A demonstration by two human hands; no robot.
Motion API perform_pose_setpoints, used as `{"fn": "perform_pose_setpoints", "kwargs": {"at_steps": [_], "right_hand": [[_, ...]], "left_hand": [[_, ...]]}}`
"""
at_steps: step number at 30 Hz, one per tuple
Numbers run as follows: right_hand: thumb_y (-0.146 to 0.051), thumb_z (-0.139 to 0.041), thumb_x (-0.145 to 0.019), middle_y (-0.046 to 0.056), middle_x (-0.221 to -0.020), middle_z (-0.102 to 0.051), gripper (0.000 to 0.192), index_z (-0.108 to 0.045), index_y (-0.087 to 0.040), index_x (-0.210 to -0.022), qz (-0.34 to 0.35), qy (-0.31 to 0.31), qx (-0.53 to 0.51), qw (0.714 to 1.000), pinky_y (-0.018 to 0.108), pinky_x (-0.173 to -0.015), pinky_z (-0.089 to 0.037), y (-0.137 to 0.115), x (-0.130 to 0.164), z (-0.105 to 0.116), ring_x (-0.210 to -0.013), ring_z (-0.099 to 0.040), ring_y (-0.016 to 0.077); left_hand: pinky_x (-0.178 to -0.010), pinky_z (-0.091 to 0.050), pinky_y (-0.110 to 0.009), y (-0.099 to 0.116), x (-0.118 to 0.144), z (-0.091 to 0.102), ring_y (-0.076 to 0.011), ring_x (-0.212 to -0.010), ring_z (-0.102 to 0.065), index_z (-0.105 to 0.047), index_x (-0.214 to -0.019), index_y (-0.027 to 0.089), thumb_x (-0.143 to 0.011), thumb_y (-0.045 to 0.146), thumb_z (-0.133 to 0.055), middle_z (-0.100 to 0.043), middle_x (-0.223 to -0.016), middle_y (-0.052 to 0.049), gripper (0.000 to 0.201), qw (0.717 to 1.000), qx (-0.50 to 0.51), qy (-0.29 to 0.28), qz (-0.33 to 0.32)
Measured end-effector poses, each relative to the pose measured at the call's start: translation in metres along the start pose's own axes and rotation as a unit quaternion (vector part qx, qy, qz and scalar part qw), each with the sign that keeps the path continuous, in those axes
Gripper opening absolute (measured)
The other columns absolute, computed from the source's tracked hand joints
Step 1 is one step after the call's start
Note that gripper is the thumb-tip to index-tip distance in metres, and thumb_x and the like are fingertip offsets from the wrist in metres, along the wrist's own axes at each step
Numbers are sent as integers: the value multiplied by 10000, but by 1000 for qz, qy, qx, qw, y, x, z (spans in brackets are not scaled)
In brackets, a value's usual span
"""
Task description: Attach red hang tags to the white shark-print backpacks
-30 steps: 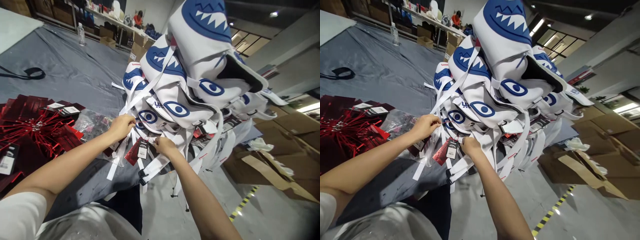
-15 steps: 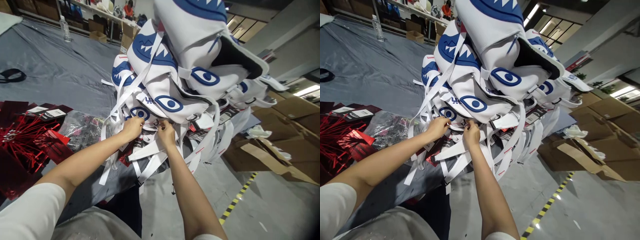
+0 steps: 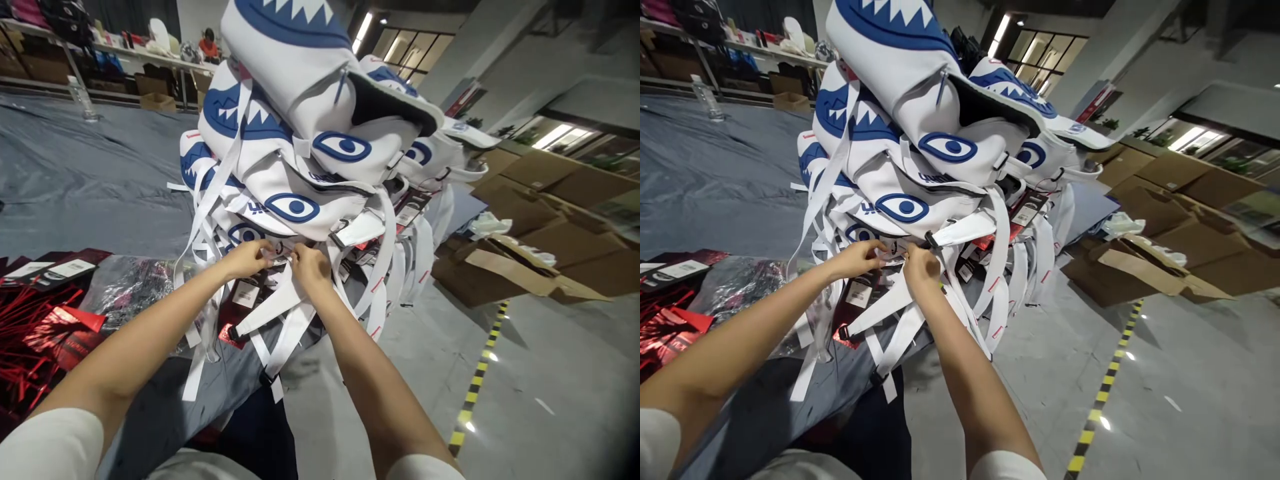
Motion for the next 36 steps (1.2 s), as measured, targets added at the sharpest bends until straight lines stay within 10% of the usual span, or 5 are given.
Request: {"fn": "perform_pose_setpoints", "kwargs": {"at_steps": [6,11,16,25,36], "right_hand": [[-179,-602,-867,46,-643,-692,132,-613,-152,-738,-86,-165,-187,965,166,-386,-330,16,9,-23,-490,-592,103],[-203,-757,-741,-16,-520,-595,144,-621,-156,-748,-121,-236,-306,914,144,-337,-260,19,12,-39,-430,-515,84],[-263,-810,-673,-64,-499,-488,263,-565,-170,-690,-130,-279,-388,869,148,-347,-220,16,15,-51,-383,-364,40],[-271,-845,-554,0,-605,-631,313,-618,-156,-736,-105,-219,-471,848,145,-363,-284,16,9,-56,-469,-500,67],[-407,-829,-581,-73,-477,-518,375,-574,-194,-756,-99,-141,-506,845,157,-372,-255,23,3,-59,-407,-404,49]], "left_hand": [[-732,-503,-281,-19,17,2,-156,-771,-646,-594,-1049,172,-626,318,-805,-674,-831,-1,495,947,315,-59,-31],[-735,-483,-272,-23,24,25,-150,-786,-633,-665,-915,168,-739,318,-712,-697,-864,-20,236,950,262,163,-48],[-734,-479,-264,6,33,22,-141,-776,-630,-717,-954,184,-861,231,-633,-712,-868,-30,134,964,110,197,-141],[-865,-406,-374,36,41,2,-220,-1006,-589,-759,-916,224,-934,251,-614,-719,-1102,-65,148,935,-174,206,-232],[-887,-357,-370,28,24,-4,-195,-898,-626,-766,-888,241,-924,279,-634,-757,-884,-17,143,968,-104,193,-120]]}}
Point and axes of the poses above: each hand's wrist, its own x-axis away from the middle knuckle, its own z-axis out of the back of the hand, y = z × x, the point moved 10 cm from there along -x, towards the middle knuckle
